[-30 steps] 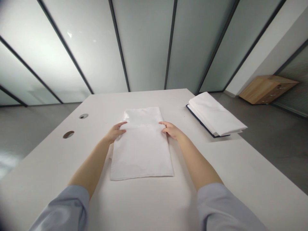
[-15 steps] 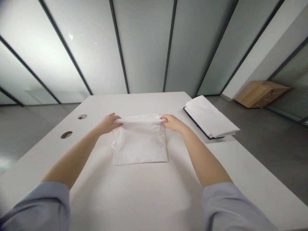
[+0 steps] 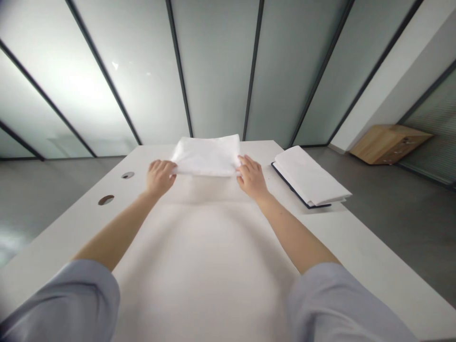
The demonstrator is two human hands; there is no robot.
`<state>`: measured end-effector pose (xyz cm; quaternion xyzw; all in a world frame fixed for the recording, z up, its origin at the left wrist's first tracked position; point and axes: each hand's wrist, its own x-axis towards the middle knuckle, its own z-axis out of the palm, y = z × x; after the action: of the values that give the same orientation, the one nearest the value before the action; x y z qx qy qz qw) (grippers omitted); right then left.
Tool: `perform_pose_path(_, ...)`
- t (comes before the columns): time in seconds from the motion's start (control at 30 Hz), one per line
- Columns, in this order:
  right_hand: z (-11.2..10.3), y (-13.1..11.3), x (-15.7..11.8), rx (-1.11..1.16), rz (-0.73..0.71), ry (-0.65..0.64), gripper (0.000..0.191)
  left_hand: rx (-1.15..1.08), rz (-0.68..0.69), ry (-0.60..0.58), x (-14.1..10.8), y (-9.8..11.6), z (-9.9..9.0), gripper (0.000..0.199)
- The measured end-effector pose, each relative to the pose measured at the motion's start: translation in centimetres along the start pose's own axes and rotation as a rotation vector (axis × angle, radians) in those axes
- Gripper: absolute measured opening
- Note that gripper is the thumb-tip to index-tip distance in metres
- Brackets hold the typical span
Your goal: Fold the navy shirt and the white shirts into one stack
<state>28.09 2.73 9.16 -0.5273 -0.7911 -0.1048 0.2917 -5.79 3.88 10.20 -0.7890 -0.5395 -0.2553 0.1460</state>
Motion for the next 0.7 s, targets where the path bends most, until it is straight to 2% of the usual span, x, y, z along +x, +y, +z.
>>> perform_pose_path(0.1,3.1,-0.1,-4.1,0.066,-0.07,-0.298,0.032,0.031,0.021,-0.258,-5.3,0.5,4.0,0.042)
perform_pose_path(0.17,4.6,-0.1,-5.8,0.117,-0.079,-0.416,0.036,0.034,-0.036,-0.318,-7.5,0.7,5.6,0.045)
perform_pose_path(0.2,5.1,0.0,-6.3,0.141,-0.075,-0.432,0.038,0.025,-0.062,-0.32,-8.1,0.7,6.0,0.045)
perform_pose_path(0.3,6.0,0.5,-7.3,0.21,-0.064,-0.368,0.046,-0.063,-0.068,-0.306,-8.7,0.5,6.0,0.047)
perform_pose_path(0.4,6.7,1.4,-7.8,0.262,-0.071,-0.294,0.054,-0.207,-0.033,-0.34,-8.6,0.0,5.7,0.052)
perform_pose_path(0.47,7.2,2.1,-7.8,0.285,-0.077,-0.256,0.055,-0.294,-0.061,-0.352,-8.6,-0.3,5.8,0.058)
perform_pose_path(0.57,8.0,2.8,-7.7,0.335,-0.064,-0.192,0.049,-0.42,-0.184,-0.33,-8.6,-0.8,6.1,0.059)
perform_pose_path(0.7,8.2,3.2,-7.6,0.44,0.003,-0.15,0.041,-0.634,-0.41,-0.253,-8.4,-1.5,6.4,0.043)
